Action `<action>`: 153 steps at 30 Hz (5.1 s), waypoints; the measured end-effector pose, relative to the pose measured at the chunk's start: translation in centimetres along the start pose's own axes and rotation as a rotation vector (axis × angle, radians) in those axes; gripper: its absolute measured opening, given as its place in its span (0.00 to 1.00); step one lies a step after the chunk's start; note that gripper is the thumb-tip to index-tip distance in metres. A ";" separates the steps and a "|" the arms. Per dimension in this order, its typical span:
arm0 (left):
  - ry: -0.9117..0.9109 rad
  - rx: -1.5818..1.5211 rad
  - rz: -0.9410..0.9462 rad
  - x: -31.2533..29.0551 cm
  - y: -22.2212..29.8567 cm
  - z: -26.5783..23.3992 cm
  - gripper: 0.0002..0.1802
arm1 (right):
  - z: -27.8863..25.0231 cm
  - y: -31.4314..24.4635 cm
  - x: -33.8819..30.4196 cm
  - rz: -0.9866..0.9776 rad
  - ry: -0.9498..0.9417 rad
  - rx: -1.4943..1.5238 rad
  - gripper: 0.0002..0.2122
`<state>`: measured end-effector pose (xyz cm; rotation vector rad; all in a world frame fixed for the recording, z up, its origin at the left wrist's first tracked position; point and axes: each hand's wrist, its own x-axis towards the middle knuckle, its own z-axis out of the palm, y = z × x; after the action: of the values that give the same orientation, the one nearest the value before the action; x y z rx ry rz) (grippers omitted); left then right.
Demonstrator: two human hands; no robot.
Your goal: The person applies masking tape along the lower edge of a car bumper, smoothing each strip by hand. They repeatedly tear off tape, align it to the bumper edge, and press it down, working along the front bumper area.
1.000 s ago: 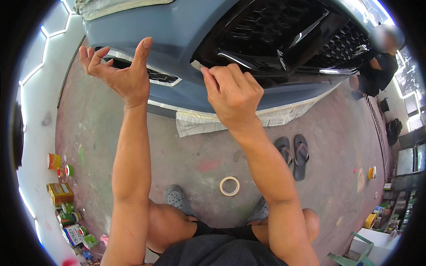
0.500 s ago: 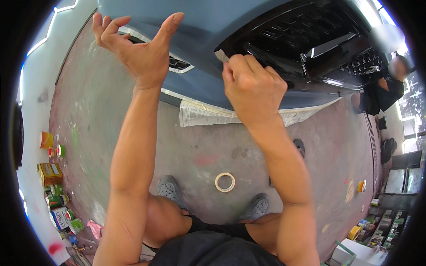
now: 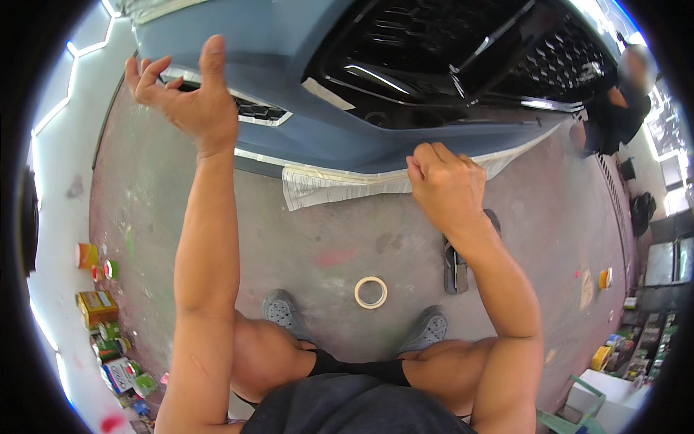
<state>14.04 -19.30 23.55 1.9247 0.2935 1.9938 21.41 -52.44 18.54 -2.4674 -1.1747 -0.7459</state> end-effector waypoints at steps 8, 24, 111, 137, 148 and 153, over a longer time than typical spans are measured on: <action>0.130 -0.260 -0.002 3.1 3.1 0.5 0.34 | 6.2 6.6 -11.2 0.086 -0.591 0.104 0.07; -2.271 0.286 -0.171 -38.4 8.8 -9.2 0.23 | 10.9 17.8 -16.1 0.331 -1.056 0.097 0.14; -1.766 -0.465 -0.464 -9.3 10.6 -8.4 0.14 | -2.5 6.1 -7.4 0.388 -0.969 1.780 0.21; -1.386 -0.346 -1.098 -4.6 10.4 -9.9 0.15 | -1.5 4.4 -5.4 0.210 -0.678 1.610 0.24; -1.133 -0.240 -0.654 -4.8 13.2 -10.0 0.15 | -1.0 -1.2 -0.3 0.003 -0.466 0.888 0.28; -1.094 -0.165 -0.763 -3.7 12.4 -10.2 0.15 | -0.4 -3.1 3.2 -0.136 0.087 0.655 0.29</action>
<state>2.61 -31.11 24.34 2.0361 0.4327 0.3695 20.52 -48.71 20.86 -1.8140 -1.3048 -0.4023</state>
